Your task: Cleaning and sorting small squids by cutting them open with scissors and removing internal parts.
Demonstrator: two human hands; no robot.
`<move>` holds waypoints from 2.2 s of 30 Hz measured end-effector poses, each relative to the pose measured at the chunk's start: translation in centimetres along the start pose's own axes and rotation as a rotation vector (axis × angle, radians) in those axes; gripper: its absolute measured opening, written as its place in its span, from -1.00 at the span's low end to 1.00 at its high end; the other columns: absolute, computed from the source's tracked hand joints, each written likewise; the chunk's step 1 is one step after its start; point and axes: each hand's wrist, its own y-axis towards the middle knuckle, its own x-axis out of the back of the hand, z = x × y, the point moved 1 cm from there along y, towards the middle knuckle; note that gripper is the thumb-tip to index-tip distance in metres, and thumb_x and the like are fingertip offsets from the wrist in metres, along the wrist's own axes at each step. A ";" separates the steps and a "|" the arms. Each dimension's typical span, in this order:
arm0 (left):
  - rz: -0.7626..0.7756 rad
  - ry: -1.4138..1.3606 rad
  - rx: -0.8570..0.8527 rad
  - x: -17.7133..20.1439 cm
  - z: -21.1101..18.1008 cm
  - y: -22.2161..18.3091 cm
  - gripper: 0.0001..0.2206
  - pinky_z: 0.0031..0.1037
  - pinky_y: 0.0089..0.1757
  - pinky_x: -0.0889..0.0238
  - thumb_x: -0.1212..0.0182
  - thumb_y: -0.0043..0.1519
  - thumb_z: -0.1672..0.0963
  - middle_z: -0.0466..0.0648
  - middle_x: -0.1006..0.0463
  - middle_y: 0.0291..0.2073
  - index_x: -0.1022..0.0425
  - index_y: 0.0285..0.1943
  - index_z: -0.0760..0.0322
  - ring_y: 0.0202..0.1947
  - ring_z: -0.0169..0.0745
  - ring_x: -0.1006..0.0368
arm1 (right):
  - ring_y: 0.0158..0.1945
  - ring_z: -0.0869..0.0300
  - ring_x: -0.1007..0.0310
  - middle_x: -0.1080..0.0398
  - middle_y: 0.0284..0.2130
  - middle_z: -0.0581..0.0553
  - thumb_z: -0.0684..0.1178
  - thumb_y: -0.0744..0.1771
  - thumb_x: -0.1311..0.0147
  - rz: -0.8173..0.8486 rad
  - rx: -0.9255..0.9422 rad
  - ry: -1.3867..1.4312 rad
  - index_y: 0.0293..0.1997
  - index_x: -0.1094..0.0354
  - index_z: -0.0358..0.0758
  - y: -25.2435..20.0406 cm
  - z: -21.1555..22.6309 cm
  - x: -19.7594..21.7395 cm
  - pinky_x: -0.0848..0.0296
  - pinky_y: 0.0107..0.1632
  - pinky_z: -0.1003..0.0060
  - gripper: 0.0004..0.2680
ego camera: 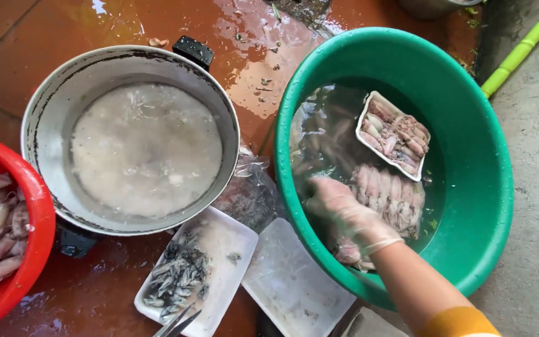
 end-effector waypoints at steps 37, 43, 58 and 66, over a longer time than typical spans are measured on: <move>-0.274 0.011 -0.075 12.7 -17.8 -21.7 -0.50 0.04 -0.14 -0.42 -0.13 0.17 -0.04 -0.42 -0.60 -0.06 -0.30 0.33 -0.69 -0.13 0.13 -0.58 | -0.08 -0.01 -0.68 -0.70 -0.15 -0.36 -0.28 0.18 -0.28 0.277 0.195 1.267 0.06 -0.58 -0.40 -15.7 17.8 3.7 -0.60 0.10 0.14 -0.66; -0.084 -0.164 0.033 14.2 -19.7 -22.8 -0.53 -0.49 -0.15 -0.32 -0.17 0.14 -0.04 -0.58 -0.73 -0.15 -0.48 0.22 -0.82 -0.21 -0.36 -0.57 | -0.13 0.03 -0.68 -0.71 -0.21 -0.35 -0.31 0.17 -0.32 0.303 0.173 1.239 0.00 -0.62 -0.46 -15.5 17.2 3.3 -0.64 0.03 0.17 -0.69; 0.005 -0.308 -0.218 12.0 -18.1 -20.6 -0.69 -0.68 -0.16 -0.34 -0.35 0.11 -0.04 -0.40 -0.70 -0.38 -0.71 0.06 -0.43 -0.36 -0.50 -0.48 | -0.14 0.28 -0.75 -0.83 -0.20 -0.14 -0.23 0.17 -0.40 0.319 0.342 0.881 -0.08 -0.75 -0.24 -16.6 17.8 5.1 -0.69 -0.01 0.40 -0.74; 0.146 -0.371 -0.149 13.8 -20.2 -22.1 -0.74 -0.64 -0.36 -0.39 -0.37 0.14 0.01 -0.38 -0.66 -0.49 -0.73 0.01 -0.37 -0.64 -0.48 -0.41 | -0.05 0.41 -0.72 -0.84 -0.17 0.03 -0.04 0.19 -0.39 0.388 0.443 0.711 -0.06 -0.76 -0.07 -17.3 19.3 4.0 -0.63 0.10 0.45 -0.75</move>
